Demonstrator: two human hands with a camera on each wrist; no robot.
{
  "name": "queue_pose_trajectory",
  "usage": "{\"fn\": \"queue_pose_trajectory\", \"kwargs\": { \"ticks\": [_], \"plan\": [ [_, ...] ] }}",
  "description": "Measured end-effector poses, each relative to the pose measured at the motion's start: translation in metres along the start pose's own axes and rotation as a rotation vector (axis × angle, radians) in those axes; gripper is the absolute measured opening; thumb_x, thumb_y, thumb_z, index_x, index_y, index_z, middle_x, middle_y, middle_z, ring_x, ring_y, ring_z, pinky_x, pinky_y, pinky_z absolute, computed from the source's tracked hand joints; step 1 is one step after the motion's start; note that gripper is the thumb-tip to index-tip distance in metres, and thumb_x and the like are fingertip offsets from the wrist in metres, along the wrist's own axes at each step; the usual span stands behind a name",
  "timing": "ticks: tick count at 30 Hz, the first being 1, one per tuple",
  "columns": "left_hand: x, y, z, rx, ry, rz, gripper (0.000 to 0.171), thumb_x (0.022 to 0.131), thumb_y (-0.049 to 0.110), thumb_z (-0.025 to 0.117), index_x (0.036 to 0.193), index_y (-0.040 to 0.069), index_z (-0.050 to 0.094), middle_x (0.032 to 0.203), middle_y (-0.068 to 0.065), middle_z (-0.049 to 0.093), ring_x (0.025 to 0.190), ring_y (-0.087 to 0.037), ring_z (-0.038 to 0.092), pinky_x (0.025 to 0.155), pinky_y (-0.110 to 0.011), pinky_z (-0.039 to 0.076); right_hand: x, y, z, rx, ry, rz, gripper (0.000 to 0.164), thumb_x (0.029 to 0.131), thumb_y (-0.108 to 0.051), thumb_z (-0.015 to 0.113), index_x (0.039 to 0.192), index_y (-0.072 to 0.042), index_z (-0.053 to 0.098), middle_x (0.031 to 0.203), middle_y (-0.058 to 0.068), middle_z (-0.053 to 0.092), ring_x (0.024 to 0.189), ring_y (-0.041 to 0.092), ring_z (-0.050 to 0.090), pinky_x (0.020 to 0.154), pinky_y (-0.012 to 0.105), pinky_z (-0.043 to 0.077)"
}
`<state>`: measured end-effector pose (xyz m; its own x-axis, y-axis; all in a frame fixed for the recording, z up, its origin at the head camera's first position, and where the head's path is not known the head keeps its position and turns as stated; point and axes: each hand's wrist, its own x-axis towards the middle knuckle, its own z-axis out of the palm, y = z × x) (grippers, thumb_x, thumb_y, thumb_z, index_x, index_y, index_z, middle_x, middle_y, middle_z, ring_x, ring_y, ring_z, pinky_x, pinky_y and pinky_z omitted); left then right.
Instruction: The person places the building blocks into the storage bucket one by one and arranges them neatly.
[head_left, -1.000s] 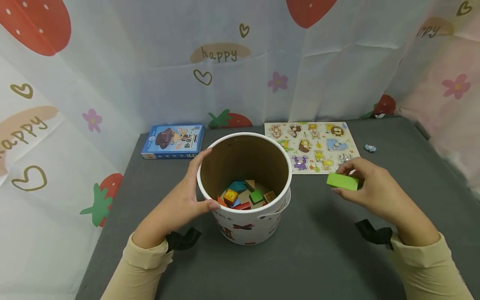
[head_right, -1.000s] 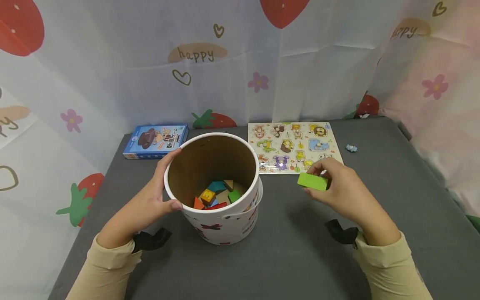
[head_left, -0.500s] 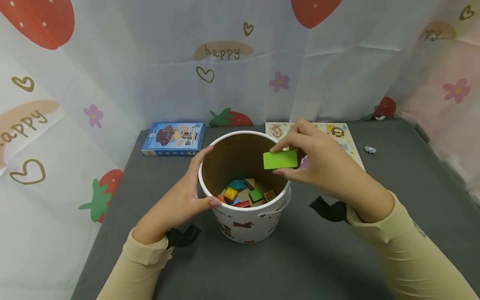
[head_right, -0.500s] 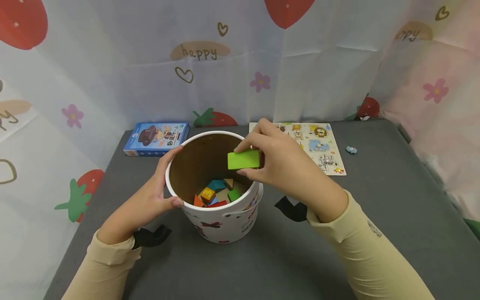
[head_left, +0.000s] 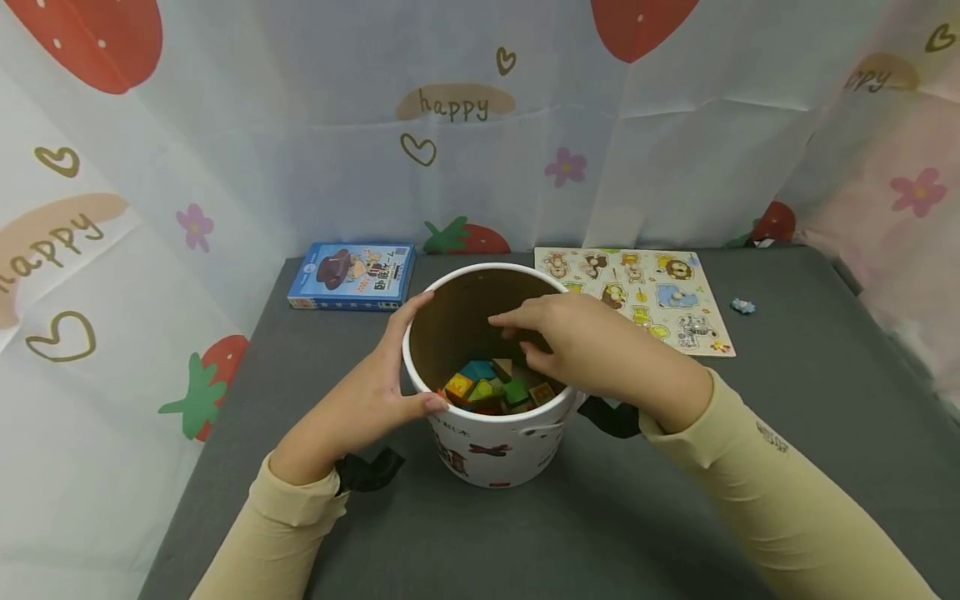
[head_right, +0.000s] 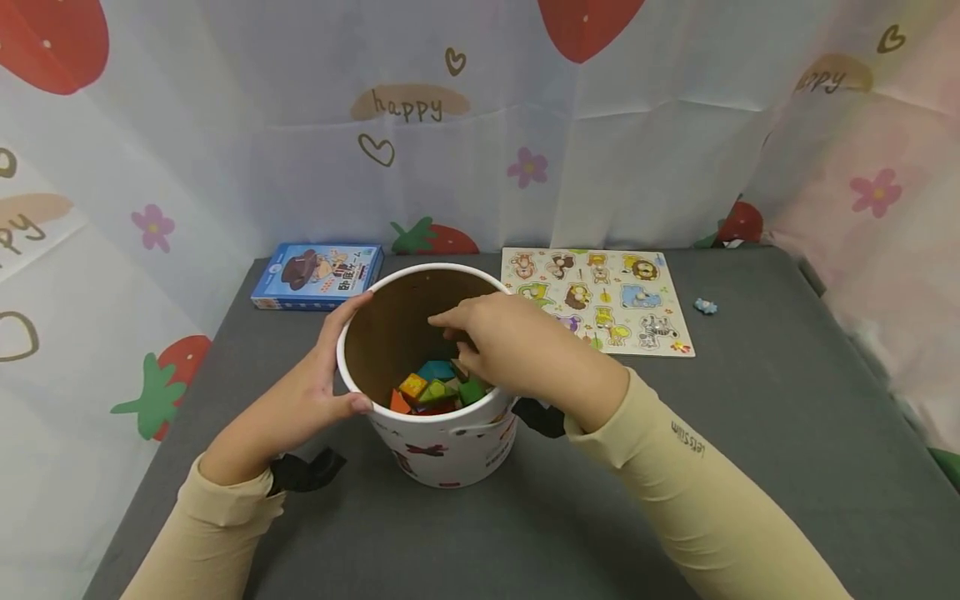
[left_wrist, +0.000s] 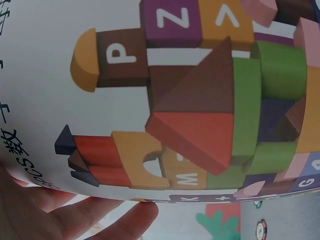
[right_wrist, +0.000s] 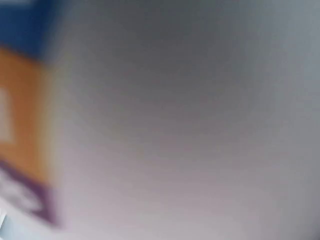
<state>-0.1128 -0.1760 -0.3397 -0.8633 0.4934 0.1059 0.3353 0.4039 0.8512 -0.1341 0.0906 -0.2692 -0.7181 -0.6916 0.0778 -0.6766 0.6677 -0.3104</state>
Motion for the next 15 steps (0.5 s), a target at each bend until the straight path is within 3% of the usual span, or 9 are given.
{"fn": "queue_pose_trajectory", "kwargs": {
  "ticks": [5, 10, 13, 15],
  "plan": [
    [-0.001, 0.000, 0.000, 0.016, 0.010, 0.012, 0.102, 0.072, 0.071, 0.064, 0.149, 0.043, 0.002, 0.152, -0.002, 0.019, 0.129, -0.034, 0.038, 0.090, -0.053, 0.044, -0.023, 0.005, 0.006, 0.080, 0.280, -0.008, 0.032, 0.088, -0.003, 0.059, 0.113, -0.019, 0.069, 0.097, -0.008, 0.062, 0.074, 0.009, 0.050, 0.063, 0.029, 0.041],
    [-0.007, -0.004, -0.005, 0.247, 0.101, 0.160, 0.103, 0.073, 0.083, 0.043, 0.153, 0.032, 0.005, 0.159, 0.005, -0.002, 0.143, -0.027, 0.010, 0.100, -0.063, 0.027, -0.066, 0.031, 0.018, 0.089, 0.565, 0.060, 0.033, 0.086, 0.003, 0.058, 0.109, -0.018, 0.070, 0.098, -0.008, 0.061, 0.090, 0.013, 0.053, 0.078, 0.035, 0.040],
    [-0.014, -0.014, -0.023, 0.441, 0.233, 0.210, 0.100, 0.077, 0.082, 0.036, 0.155, 0.025, 0.010, 0.159, 0.004, -0.005, 0.145, -0.024, -0.003, 0.105, -0.064, 0.013, -0.094, 0.057, 0.029, 0.069, 0.590, 0.208, 0.029, 0.090, -0.005, 0.063, 0.116, -0.017, 0.067, 0.110, -0.002, 0.059, 0.104, 0.021, 0.052, 0.086, 0.044, 0.038],
    [-0.020, -0.024, -0.039, 0.580, 0.304, 0.162, 0.094, 0.083, 0.077, 0.039, 0.155, 0.025, 0.010, 0.159, 0.001, -0.006, 0.144, -0.025, -0.007, 0.108, -0.060, 0.006, -0.112, 0.074, 0.039, 0.021, 0.503, 0.327, 0.038, 0.094, -0.019, 0.063, 0.131, -0.018, 0.057, 0.126, 0.006, 0.052, 0.119, 0.032, 0.045, 0.097, 0.055, 0.030]
  ]
}}
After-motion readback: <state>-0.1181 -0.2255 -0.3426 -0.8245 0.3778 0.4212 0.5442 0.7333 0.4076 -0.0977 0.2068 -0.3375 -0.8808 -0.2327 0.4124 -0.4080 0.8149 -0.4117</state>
